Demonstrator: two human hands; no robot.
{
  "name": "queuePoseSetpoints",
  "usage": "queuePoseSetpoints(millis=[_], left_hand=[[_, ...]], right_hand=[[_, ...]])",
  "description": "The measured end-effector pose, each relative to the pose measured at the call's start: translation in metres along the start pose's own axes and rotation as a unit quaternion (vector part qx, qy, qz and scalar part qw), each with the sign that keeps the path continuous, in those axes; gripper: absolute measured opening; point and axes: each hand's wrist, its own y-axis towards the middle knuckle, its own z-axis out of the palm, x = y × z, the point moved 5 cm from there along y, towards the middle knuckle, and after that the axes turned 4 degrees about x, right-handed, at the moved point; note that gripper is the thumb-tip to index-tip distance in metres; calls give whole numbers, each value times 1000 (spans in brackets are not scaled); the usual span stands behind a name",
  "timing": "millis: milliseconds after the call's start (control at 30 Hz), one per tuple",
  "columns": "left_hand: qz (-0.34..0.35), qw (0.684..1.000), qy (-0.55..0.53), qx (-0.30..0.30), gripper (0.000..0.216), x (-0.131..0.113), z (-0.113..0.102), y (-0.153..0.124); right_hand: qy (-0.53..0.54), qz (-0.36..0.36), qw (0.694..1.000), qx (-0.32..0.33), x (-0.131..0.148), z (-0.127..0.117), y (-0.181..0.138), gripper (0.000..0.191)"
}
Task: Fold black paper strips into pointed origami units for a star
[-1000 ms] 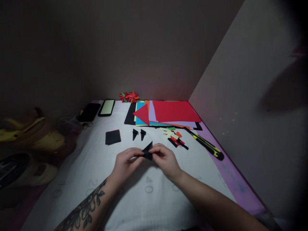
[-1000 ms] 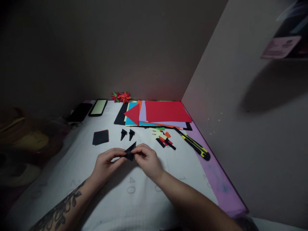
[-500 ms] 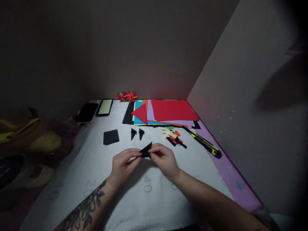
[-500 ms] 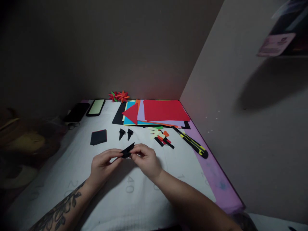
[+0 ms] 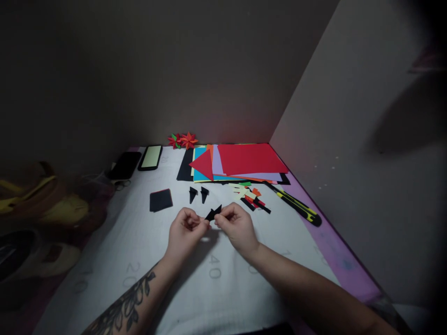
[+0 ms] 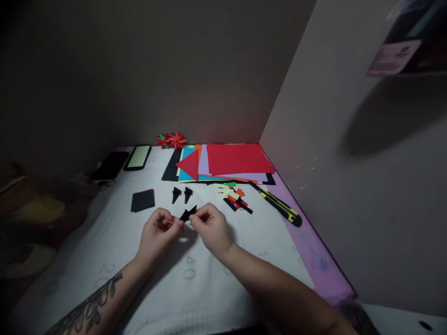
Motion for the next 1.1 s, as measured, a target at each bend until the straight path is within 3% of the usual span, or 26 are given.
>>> queuePoseSetpoints(millis=[200, 367, 533, 633, 900, 1100], left_hand=[[-32, 999, 17, 41, 23, 5, -1, 3], [-39, 998, 25, 40, 29, 8, -9, 6], [-15, 997, 40, 66, 39, 9, -5, 7], [-39, 992, 60, 99, 32, 13, 0, 6], [-71, 977, 130, 151, 19, 19, 3, 6], [-62, 975, 138, 163, 19, 17, 2, 3]], right_hand=[[71, 28, 997, -16, -7, -1, 3, 27], [79, 33, 995, -40, -9, -13, 11, 31], [8, 73, 994, 83, -16, 0, 7, 24], [-33, 74, 987, 139, -18, 8, -1, 23], [-15, 58, 993, 103, -14, 10, -2, 27], [-47, 64, 988, 131, -12, 12, -4, 26]])
